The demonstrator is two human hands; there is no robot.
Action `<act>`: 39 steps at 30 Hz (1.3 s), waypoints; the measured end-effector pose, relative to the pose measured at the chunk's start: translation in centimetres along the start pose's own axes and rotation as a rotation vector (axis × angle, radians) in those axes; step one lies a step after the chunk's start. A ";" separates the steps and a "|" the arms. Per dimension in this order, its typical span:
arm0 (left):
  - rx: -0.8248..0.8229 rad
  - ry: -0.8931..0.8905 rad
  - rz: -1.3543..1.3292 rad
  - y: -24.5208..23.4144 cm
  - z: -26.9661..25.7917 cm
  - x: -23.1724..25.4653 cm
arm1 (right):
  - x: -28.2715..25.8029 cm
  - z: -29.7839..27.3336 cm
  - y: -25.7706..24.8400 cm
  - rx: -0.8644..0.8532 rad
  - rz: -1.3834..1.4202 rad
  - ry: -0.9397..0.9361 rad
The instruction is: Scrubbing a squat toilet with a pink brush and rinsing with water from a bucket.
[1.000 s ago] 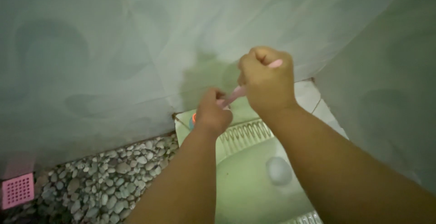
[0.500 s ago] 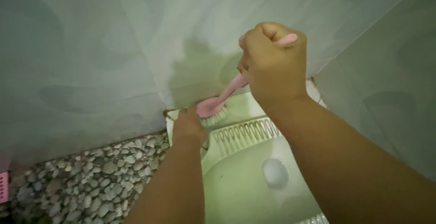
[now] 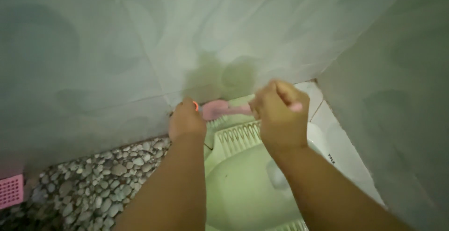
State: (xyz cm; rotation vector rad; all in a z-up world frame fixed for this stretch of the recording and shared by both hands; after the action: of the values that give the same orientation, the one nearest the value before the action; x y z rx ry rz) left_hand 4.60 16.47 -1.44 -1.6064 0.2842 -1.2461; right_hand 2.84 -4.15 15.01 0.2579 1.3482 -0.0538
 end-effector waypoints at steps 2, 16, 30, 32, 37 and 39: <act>0.004 -0.011 -0.017 -1.4 -0.2 0.9 | 0.4 -1.6 -2.2 0.032 -0.030 0.010; 0.095 0.005 -0.034 -7.4 -0.8 3.2 | 3.4 -6.2 -0.8 -0.214 -0.221 -0.030; 0.088 0.055 -0.044 -7.2 -1.8 3.7 | 2.4 -5.5 -1.6 -0.274 -0.143 -0.029; 0.132 0.094 -0.029 -8.0 -1.6 3.4 | 2.2 -5.6 -0.5 -0.248 -0.180 -0.017; 0.121 0.088 -0.009 -8.2 -1.7 4.1 | 0.2 -4.4 -3.6 -0.309 -0.227 -0.023; 0.116 0.091 0.000 -8.5 -2.1 4.2 | -0.1 -5.0 -4.2 -0.333 -0.210 -0.034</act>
State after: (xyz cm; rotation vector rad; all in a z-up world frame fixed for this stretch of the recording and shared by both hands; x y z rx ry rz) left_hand 1.44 16.04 7.76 -1.4534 0.2639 -1.3136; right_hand -2.76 -7.15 13.43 -0.1651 1.3236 -0.0082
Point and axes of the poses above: each hand's wrist, its own z-axis towards the middle knuckle, its own y-axis out of the palm, x = y × z, the point moved 7 cm from there along z, towards the middle knuckle, and after that the axes turned 12 degrees about x, right-handed, at the moved point
